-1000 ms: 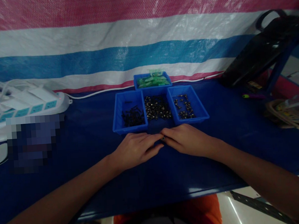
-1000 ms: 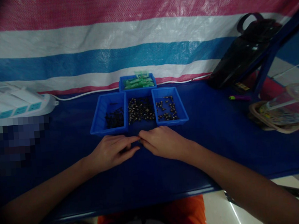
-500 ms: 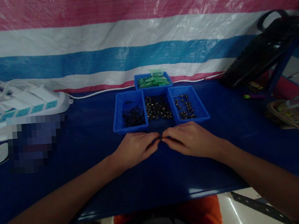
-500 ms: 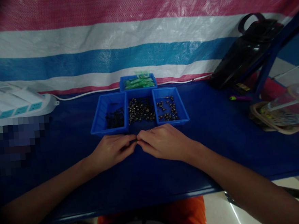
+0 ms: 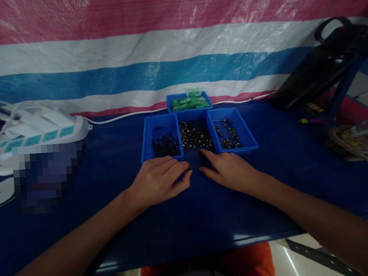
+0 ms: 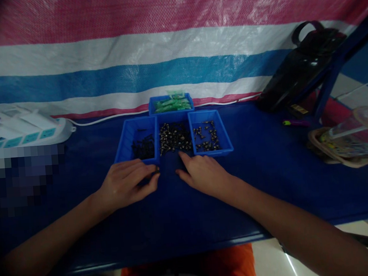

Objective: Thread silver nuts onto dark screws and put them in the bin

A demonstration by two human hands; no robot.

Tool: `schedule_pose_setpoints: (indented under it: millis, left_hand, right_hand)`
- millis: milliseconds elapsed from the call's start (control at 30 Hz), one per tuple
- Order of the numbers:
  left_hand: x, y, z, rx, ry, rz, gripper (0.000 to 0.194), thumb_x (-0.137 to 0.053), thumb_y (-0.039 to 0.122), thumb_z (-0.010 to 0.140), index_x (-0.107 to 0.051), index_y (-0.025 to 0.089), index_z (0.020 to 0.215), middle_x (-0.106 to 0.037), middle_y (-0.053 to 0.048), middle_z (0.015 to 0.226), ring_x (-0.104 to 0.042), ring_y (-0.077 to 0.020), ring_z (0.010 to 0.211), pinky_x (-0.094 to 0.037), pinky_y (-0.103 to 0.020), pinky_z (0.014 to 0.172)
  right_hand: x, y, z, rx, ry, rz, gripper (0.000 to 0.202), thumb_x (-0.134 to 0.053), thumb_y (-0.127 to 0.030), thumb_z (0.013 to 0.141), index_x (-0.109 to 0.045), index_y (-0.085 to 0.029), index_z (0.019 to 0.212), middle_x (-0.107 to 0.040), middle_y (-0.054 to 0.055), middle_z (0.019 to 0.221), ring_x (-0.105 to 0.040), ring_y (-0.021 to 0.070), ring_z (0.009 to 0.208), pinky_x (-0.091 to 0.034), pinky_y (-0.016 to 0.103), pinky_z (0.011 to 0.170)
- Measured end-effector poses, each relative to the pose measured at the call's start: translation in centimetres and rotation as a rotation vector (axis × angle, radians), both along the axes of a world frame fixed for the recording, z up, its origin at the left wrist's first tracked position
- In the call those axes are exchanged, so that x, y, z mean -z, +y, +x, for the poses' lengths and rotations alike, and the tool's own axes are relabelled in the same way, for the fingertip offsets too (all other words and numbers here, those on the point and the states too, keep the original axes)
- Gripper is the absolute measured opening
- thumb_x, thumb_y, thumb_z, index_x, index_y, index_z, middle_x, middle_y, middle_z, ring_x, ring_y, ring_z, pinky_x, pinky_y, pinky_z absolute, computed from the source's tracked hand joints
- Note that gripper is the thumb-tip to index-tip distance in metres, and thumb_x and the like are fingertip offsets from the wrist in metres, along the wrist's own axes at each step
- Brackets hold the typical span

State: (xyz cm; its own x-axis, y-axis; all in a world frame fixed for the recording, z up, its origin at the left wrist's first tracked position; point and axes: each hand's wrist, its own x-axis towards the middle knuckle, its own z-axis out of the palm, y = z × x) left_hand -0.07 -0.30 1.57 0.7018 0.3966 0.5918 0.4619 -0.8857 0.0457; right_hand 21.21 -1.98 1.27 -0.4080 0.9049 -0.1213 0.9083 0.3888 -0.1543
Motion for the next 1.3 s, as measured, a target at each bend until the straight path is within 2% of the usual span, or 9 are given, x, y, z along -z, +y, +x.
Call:
schedule_pose_setpoints:
  millis: [200,333,433,600,700,800,1000,1133,1300]
  left_hand:
    - [-1.1,2.3,-1.1,-0.388,0.177,0.107,0.014,-0.051,0.028,0.080,-0.057,0.016,0.076,-0.059,-0.002,0.067,-0.052,-0.0164,0.066,-0.040,-0.030,0.063]
    - [-1.4,2.7,-1.2,-0.523,0.236,0.115,0.020,-0.049,0.034,0.081,-0.056,0.017,0.073,-0.057,-0.004,0.068,-0.051,-0.0201,0.070,-0.037,-0.032,0.062]
    - [-1.5,2.2,-1.0,-0.438,0.194,0.186,0.017,-0.051,0.032,0.080,-0.057,0.016,0.081,-0.058,-0.004,0.072,-0.051,-0.0202,0.072,-0.037,-0.032,0.062]
    - [-0.6,0.3,0.1,0.058,0.234,0.256,0.014,-0.052,0.024,0.080,-0.057,0.015,0.090,-0.059,-0.001,0.071,-0.051,-0.0144,0.066,-0.039,-0.028,0.058]
    - [0.4,-0.5,1.0,0.194,0.342,0.188,0.011,-0.049,0.025,0.083,-0.056,0.017,0.087,-0.056,0.001,0.065,-0.053,-0.0125,0.063,-0.039,-0.025,0.054]
    - [1.1,-0.5,1.4,0.206,0.375,0.139,0.015,-0.044,0.026,0.086,-0.056,0.017,0.080,-0.054,0.002,0.061,-0.051,-0.0108,0.057,-0.037,-0.025,0.048]
    - [1.4,-0.1,1.4,0.179,0.379,0.102,0.022,-0.041,0.025,0.088,-0.054,0.016,0.072,-0.054,0.002,0.056,-0.051,-0.0099,0.051,-0.034,-0.024,0.043]
    - [1.7,-0.2,1.5,0.166,0.415,0.080,0.022,-0.041,0.027,0.088,-0.053,0.017,0.073,-0.056,0.002,0.058,-0.053,-0.0114,0.051,-0.034,-0.024,0.042]
    - [2.2,-0.2,1.3,0.080,0.400,0.054,0.024,-0.039,0.028,0.088,-0.051,0.018,0.071,-0.055,0.002,0.058,-0.054,-0.0121,0.050,-0.035,-0.024,0.043]
  right_hand:
    - [0.2,0.0,-0.5,0.048,-0.036,0.007,0.061,-0.030,-0.049,0.089,-0.027,-0.010,0.135,-0.067,0.014,0.086,-0.065,0.0264,0.075,-0.047,0.036,0.065]
    - [0.2,0.0,-0.5,0.064,-0.046,0.009,0.061,-0.030,-0.049,0.089,-0.028,-0.009,0.135,-0.067,0.015,0.085,-0.065,0.0268,0.074,-0.047,0.037,0.064]
    - [0.3,0.0,-0.5,0.051,-0.039,0.017,0.053,-0.030,-0.049,0.089,-0.037,-0.013,0.128,-0.067,0.013,0.084,-0.065,0.0263,0.074,-0.047,0.036,0.064]
    - [0.5,-0.1,-0.5,0.072,-0.050,0.062,0.056,-0.029,-0.048,0.089,-0.030,-0.013,0.133,-0.067,0.011,0.081,-0.065,0.0275,0.070,-0.048,0.036,0.060]
    - [0.5,-0.1,-0.6,0.076,-0.075,0.076,0.055,-0.029,-0.046,0.089,-0.030,-0.013,0.132,-0.067,0.011,0.078,-0.065,0.0280,0.068,-0.047,0.036,0.058]
    - [0.4,-0.1,-0.6,0.062,-0.058,0.070,0.047,-0.029,-0.045,0.089,-0.037,-0.017,0.126,-0.067,0.009,0.077,-0.065,0.0267,0.068,-0.047,0.034,0.059]
    - [0.3,-0.1,-0.6,0.074,-0.083,0.059,0.052,-0.031,-0.046,0.089,-0.030,-0.014,0.131,-0.067,0.011,0.080,-0.065,0.0260,0.069,-0.045,0.033,0.059]
    - [0.3,0.0,-0.5,0.047,-0.053,0.051,0.031,-0.029,-0.035,0.091,-0.044,-0.019,0.114,-0.066,0.006,0.074,-0.064,0.0242,0.066,-0.041,0.030,0.055]
    - [0.3,0.0,-0.3,-0.004,-0.042,0.031,0.020,-0.032,-0.023,0.091,-0.047,-0.019,0.104,-0.066,0.006,0.076,-0.064,0.0206,0.067,-0.036,0.026,0.053]
